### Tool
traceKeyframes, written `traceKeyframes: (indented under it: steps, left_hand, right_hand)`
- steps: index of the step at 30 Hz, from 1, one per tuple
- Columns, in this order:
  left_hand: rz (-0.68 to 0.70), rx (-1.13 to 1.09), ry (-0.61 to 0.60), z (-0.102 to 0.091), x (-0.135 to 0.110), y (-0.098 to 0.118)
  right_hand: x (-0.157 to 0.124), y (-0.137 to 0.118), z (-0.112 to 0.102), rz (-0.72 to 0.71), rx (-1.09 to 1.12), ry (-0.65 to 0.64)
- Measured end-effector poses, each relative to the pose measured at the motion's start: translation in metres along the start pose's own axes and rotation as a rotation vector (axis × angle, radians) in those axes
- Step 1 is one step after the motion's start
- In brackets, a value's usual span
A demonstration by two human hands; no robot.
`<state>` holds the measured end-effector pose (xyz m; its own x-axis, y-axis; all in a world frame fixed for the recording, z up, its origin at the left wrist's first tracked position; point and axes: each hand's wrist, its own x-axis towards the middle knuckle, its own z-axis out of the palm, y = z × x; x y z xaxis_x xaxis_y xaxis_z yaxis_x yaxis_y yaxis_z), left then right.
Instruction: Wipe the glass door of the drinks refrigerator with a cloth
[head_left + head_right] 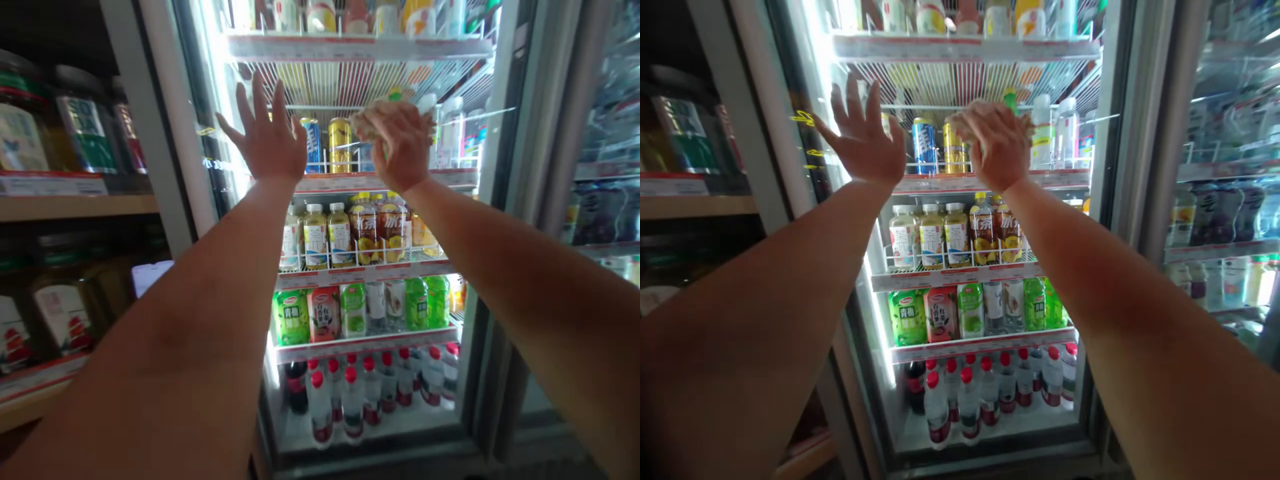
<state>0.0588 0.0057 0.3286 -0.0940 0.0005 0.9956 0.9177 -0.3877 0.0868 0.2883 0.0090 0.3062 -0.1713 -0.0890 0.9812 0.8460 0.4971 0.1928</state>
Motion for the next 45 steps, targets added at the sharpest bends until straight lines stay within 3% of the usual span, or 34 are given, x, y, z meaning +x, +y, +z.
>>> traceKeyframes:
  steps: [2, 4, 9, 11, 13, 17, 19, 21, 25, 27, 29, 33, 35, 37, 42, 45]
  left_hand:
    - [0.018, -0.017, -0.019, -0.002, -0.001, 0.001]
    - [0.059, -0.077, -0.071, -0.005, -0.002, 0.002]
    - [0.196, -0.108, -0.158, -0.008, -0.003, -0.001]
    - [0.189, -0.116, -0.141, -0.008, -0.003, -0.002]
    - [0.179, -0.125, -0.138, -0.007, -0.003, -0.004]
    - [0.167, -0.150, -0.151, -0.004, -0.003, -0.005]
    - [0.173, -0.150, -0.145, -0.003, -0.003, -0.006]
    - [0.175, -0.127, -0.136, -0.002, -0.004, -0.006]
    - [0.129, -0.131, -0.129, -0.005, -0.007, -0.006]
    - [0.115, -0.118, -0.122, -0.006, -0.009, -0.006]
    - [0.112, -0.110, -0.109, -0.007, -0.011, -0.006]
    - [0.124, -0.140, -0.091, -0.006, -0.012, -0.006]
    - [0.135, -0.150, -0.096, -0.005, -0.012, -0.008]
    - [0.132, -0.172, -0.103, -0.004, -0.012, -0.011]
    - [0.153, -0.237, -0.121, 0.003, -0.012, -0.021]
    - [0.173, -0.274, -0.128, 0.004, -0.013, -0.024]
  right_hand:
    - [-0.005, -0.009, -0.003, -0.143, 0.024, -0.155]
    - [-0.007, -0.012, -0.004, -0.137, 0.006, -0.178]
    - [0.000, 0.006, 0.005, 0.204, -0.111, 0.142]
    - [0.002, 0.012, 0.006, 0.270, -0.137, 0.147]
    - [0.000, 0.010, 0.005, 0.184, -0.106, 0.076]
    - [-0.010, -0.010, -0.005, -0.130, 0.023, -0.141]
    - [-0.015, -0.017, -0.008, -0.152, 0.014, -0.185]
    - [-0.016, -0.015, -0.007, -0.072, -0.021, -0.114]
    - [-0.010, 0.013, 0.008, 0.344, -0.077, 0.247]
    - [-0.008, 0.024, 0.015, 0.459, -0.107, 0.308]
    - [-0.009, 0.023, 0.016, 0.388, -0.129, 0.246]
    - [-0.022, -0.005, 0.002, -0.108, -0.111, -0.094]
    - [-0.028, -0.014, -0.003, -0.232, -0.086, -0.176]
    - [-0.030, -0.012, -0.002, -0.155, -0.080, -0.098]
    - [-0.026, 0.019, 0.016, 0.244, -0.107, 0.311]
    - [-0.028, 0.018, 0.015, 0.202, -0.088, 0.316]
